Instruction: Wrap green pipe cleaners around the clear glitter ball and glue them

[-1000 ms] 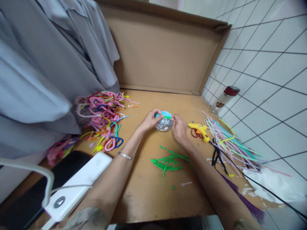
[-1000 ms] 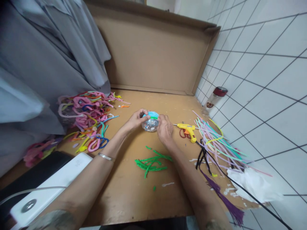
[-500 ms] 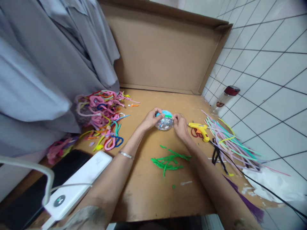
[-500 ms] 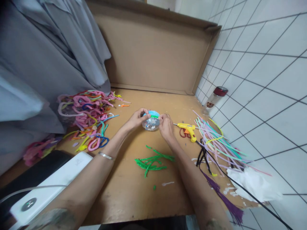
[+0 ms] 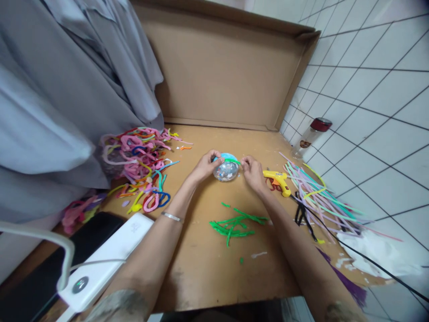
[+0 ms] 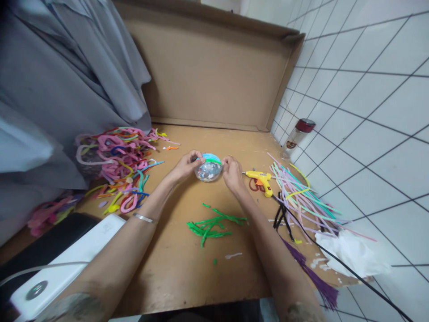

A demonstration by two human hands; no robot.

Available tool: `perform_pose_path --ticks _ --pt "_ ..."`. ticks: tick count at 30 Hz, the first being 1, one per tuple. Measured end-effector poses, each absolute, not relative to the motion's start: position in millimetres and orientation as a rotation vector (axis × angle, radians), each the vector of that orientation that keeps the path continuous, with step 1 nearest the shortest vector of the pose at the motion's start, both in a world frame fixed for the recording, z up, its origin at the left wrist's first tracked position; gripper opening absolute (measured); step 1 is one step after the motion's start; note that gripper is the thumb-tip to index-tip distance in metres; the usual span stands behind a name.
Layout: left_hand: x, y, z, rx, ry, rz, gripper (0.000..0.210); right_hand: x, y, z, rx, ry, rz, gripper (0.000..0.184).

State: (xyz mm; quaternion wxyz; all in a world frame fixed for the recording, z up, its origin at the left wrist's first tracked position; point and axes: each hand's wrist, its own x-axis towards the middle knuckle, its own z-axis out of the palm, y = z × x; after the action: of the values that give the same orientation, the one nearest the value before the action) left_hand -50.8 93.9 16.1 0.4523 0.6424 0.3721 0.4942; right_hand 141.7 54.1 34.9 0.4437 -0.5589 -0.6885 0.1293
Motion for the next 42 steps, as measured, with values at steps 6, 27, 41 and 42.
perform_pose_path --ticks 6,27,41,42 --pt "-52.3 95.1 15.9 1.591 0.920 1.221 0.031 143.5 56.9 37.1 -1.263 -1.618 0.649 0.018" --pt "-45.3 89.7 17.0 1.681 0.921 1.249 0.071 145.8 68.1 28.9 -1.242 -1.369 0.881 0.017" --pt "-52.6 84.1 33.9 1.757 1.072 1.247 0.049 143.0 66.6 32.4 -1.245 -1.338 0.829 0.016" --pt "-53.6 82.5 37.0 1.780 1.103 1.247 0.045 143.3 66.2 33.3 -1.247 -1.350 0.821 0.016"
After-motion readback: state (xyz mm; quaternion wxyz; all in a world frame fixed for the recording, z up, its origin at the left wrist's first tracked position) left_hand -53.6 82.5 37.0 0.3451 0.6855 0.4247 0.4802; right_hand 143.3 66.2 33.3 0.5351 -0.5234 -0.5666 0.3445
